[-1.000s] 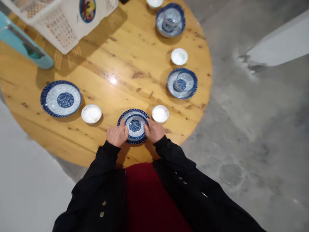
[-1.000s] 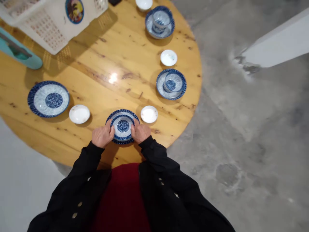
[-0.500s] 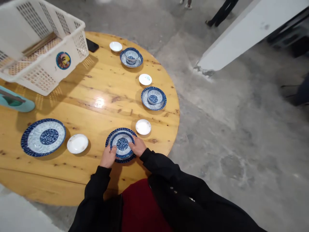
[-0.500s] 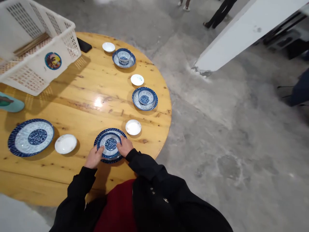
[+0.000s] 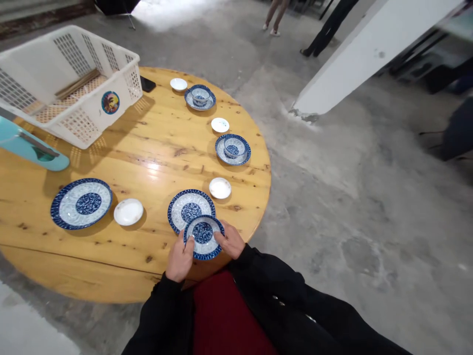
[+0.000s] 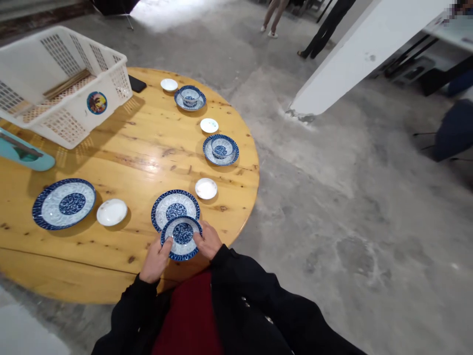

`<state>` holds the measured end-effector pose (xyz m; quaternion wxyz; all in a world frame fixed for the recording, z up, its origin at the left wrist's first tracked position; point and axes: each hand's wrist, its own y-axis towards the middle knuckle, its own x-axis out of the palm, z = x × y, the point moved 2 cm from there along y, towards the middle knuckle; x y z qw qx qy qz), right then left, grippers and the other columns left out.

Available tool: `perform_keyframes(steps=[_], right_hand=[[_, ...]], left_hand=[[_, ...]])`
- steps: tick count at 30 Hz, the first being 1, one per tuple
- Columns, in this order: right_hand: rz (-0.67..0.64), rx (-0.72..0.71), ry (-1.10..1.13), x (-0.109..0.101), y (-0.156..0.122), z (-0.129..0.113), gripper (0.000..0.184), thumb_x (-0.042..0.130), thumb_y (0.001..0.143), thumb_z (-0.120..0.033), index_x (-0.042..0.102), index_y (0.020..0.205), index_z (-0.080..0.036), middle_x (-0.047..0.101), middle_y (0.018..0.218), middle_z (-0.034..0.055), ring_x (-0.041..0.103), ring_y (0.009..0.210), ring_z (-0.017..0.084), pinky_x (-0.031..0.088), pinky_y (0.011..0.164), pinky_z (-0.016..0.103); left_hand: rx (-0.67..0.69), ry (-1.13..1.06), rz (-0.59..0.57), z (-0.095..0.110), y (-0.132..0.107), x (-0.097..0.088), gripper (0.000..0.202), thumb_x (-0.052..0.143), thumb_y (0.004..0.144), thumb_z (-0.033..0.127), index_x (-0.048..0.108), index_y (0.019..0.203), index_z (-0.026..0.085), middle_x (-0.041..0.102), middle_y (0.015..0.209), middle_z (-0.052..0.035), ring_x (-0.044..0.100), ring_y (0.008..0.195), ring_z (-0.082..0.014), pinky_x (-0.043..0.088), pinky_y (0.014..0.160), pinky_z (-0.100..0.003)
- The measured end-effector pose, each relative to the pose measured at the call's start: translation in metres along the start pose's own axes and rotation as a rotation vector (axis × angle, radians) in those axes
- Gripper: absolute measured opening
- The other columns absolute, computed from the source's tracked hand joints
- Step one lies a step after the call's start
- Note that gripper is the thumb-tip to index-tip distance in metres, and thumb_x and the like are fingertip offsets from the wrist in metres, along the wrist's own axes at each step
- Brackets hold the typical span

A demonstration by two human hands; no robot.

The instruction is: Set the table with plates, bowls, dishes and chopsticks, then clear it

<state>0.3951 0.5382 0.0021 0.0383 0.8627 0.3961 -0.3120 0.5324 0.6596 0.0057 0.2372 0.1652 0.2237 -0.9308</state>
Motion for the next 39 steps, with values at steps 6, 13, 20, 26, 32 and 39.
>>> perform_keyframes(steps=[6,13,20,26,32,39], right_hand=[[0.097,0.094,0.184,0.008,-0.052,0.026,0.031,0.044,0.082,-0.030,0.061,0.105,-0.019,0.069,0.088,0.0072,0.064,0.089,0.024,0.051,0.085,0.037],[0.135,0.081,0.275,-0.017,-0.068,0.046,0.023,0.042,0.083,-0.031,0.060,0.095,-0.021,0.068,0.083,0.0053,0.064,0.085,0.022,0.052,0.084,0.035],[0.155,0.056,0.273,-0.103,-0.085,0.109,0.024,0.042,0.082,-0.033,0.059,0.091,-0.020,0.067,0.079,0.0055,0.065,0.081,0.023,0.052,0.080,0.036],[0.149,0.132,0.199,-0.197,-0.114,0.191,0.022,0.041,0.079,-0.031,0.059,0.086,-0.020,0.068,0.075,0.0054,0.063,0.072,0.022,0.051,0.071,0.034],[0.152,0.174,0.246,-0.256,-0.127,0.238,0.022,0.045,0.079,-0.036,0.060,0.083,-0.020,0.068,0.068,0.0054,0.061,0.066,0.022,0.049,0.063,0.031],[0.121,0.205,0.327,-0.290,-0.092,0.259,0.033,0.048,0.074,-0.039,0.066,0.086,-0.014,0.071,0.076,0.0079,0.064,0.072,0.023,0.050,0.067,0.032]], left_hand=[[-0.023,-0.023,-0.163,-0.005,-0.023,0.025,0.040,0.037,0.092,0.038,0.057,0.119,0.016,0.069,0.113,-0.0128,0.064,0.107,-0.0263,0.046,0.098,-0.039],[0.008,0.067,-0.133,0.017,-0.031,0.056,0.039,0.037,0.092,0.036,0.057,0.118,0.015,0.070,0.106,-0.0127,0.064,0.105,-0.0265,0.047,0.097,-0.039],[0.048,0.129,-0.102,0.072,-0.028,0.150,0.037,0.037,0.092,0.036,0.060,0.112,0.015,0.070,0.105,-0.0128,0.064,0.100,-0.0265,0.047,0.093,-0.039],[0.071,0.076,-0.115,0.118,-0.026,0.270,0.031,0.038,0.091,0.034,0.061,0.102,0.018,0.071,0.094,-0.0083,0.065,0.097,-0.0240,0.048,0.093,-0.036],[0.001,0.073,-0.184,0.154,-0.019,0.333,0.034,0.038,0.092,0.036,0.060,0.111,0.018,0.071,0.092,-0.0061,0.068,0.088,-0.0225,0.051,0.083,-0.032],[-0.105,0.078,-0.228,0.183,0.014,0.354,0.038,0.036,0.094,0.045,0.057,0.112,0.020,0.071,0.083,-0.0019,0.067,0.063,-0.0182,0.050,0.066,-0.027]])
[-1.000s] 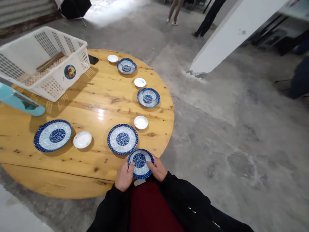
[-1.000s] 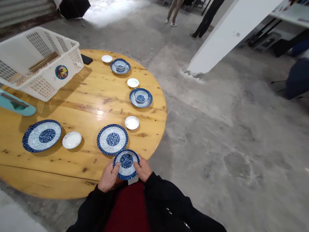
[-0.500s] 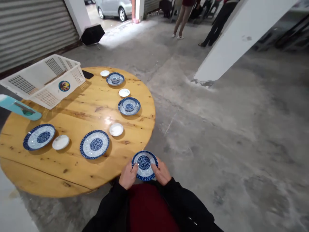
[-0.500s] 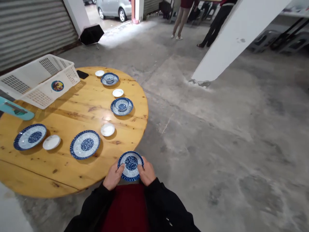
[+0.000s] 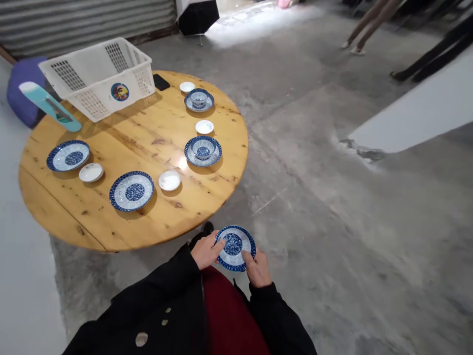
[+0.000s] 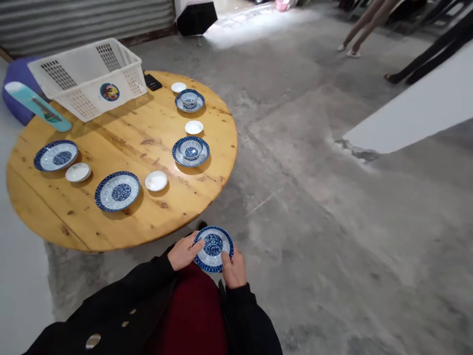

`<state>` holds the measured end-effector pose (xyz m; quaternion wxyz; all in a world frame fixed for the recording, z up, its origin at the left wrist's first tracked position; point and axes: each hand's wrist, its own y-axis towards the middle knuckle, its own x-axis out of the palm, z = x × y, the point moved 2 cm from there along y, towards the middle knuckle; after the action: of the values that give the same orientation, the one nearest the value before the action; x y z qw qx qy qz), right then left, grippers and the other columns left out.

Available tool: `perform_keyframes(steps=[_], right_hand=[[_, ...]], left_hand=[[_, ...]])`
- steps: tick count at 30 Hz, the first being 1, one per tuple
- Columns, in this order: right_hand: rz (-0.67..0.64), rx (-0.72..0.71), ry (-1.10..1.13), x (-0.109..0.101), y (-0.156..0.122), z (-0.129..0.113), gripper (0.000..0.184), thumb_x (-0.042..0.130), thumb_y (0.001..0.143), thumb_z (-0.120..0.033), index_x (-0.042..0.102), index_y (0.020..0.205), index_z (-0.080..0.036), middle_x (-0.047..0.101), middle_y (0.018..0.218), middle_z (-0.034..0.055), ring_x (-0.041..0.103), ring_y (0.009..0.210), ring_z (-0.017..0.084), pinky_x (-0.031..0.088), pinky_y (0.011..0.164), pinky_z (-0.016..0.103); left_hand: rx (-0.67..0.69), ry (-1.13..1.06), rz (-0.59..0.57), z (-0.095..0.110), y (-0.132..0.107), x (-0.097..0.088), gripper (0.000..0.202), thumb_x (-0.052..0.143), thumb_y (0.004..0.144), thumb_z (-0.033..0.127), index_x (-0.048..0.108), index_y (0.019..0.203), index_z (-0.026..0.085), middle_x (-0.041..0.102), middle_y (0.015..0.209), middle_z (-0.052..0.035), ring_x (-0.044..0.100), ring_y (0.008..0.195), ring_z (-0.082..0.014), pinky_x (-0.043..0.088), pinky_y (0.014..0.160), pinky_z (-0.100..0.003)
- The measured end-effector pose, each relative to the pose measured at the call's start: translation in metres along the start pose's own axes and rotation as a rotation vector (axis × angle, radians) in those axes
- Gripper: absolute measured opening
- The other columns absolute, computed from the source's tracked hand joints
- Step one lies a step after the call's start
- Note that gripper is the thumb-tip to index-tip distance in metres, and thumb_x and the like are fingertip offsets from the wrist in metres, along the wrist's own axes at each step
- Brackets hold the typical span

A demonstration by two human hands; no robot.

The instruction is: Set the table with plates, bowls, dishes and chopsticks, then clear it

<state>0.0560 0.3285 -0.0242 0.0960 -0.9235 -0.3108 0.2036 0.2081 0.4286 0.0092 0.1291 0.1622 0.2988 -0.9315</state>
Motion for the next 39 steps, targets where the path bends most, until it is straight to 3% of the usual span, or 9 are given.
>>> perform_keyframes(steps=[8,12,15,21,26,35,39], right_hand=[[-0.035,0.016,-0.081,-0.039,0.090,-0.018,0.036,0.052,0.074,-0.042,0.068,0.088,-0.013,0.073,0.084,0.0111,0.065,0.080,0.027,0.052,0.074,0.036],[-0.109,-0.025,-0.141,-0.051,0.148,-0.042,0.034,0.052,0.078,-0.042,0.067,0.088,-0.014,0.072,0.087,0.0107,0.065,0.081,0.026,0.052,0.077,0.036],[-0.158,-0.066,-0.202,-0.051,0.192,-0.060,0.034,0.052,0.079,-0.044,0.067,0.089,-0.015,0.072,0.088,0.0111,0.065,0.082,0.026,0.052,0.077,0.037],[-0.231,-0.175,-0.236,-0.029,0.254,-0.095,0.030,0.050,0.078,-0.042,0.065,0.086,-0.017,0.072,0.084,0.0100,0.064,0.080,0.026,0.051,0.076,0.038],[-0.347,-0.277,-0.297,-0.005,0.294,-0.129,0.028,0.049,0.078,-0.040,0.064,0.084,-0.018,0.070,0.078,0.0073,0.063,0.075,0.024,0.050,0.071,0.035],[-0.578,-0.503,-0.437,0.047,0.368,-0.188,0.021,0.044,0.078,-0.036,0.056,0.072,-0.020,0.059,0.064,0.0024,0.054,0.065,0.019,0.044,0.065,0.031],[-0.664,-0.574,-0.518,0.070,0.392,-0.200,0.027,0.041,0.082,-0.037,0.060,0.079,-0.019,0.064,0.072,0.0059,0.057,0.070,0.021,0.044,0.067,0.032]], left_hand=[[-0.026,0.029,-0.035,0.046,0.085,-0.016,0.041,0.027,0.096,0.045,0.059,0.105,0.021,0.067,0.070,-0.0008,0.066,0.062,-0.0188,0.046,0.070,-0.028],[0.008,0.030,0.072,0.069,0.128,-0.035,0.042,0.027,0.096,0.043,0.059,0.109,0.019,0.071,0.088,-0.0059,0.067,0.083,-0.0221,0.046,0.077,-0.030],[-0.041,0.019,0.154,0.081,0.151,-0.055,0.040,0.029,0.095,0.041,0.059,0.108,0.018,0.071,0.095,-0.0089,0.066,0.088,-0.0244,0.046,0.077,-0.032],[-0.092,0.084,0.262,0.092,0.172,-0.096,0.041,0.026,0.098,0.038,0.058,0.112,0.017,0.071,0.098,-0.0098,0.067,0.089,-0.0249,0.046,0.077,-0.033],[-0.119,0.125,0.399,0.095,0.178,-0.126,0.037,0.029,0.098,0.033,0.062,0.105,0.018,0.071,0.096,-0.0078,0.067,0.087,-0.0216,0.044,0.074,-0.029],[-0.422,0.173,0.677,0.099,0.202,-0.169,0.035,0.036,0.096,0.030,0.064,0.111,0.016,0.073,0.083,-0.0092,0.069,0.084,-0.0254,0.039,0.069,-0.030],[-0.533,0.141,0.735,0.095,0.215,-0.182,0.034,0.037,0.096,0.029,0.062,0.114,0.015,0.073,0.086,-0.0107,0.070,0.088,-0.0267,0.041,0.073,-0.032]])
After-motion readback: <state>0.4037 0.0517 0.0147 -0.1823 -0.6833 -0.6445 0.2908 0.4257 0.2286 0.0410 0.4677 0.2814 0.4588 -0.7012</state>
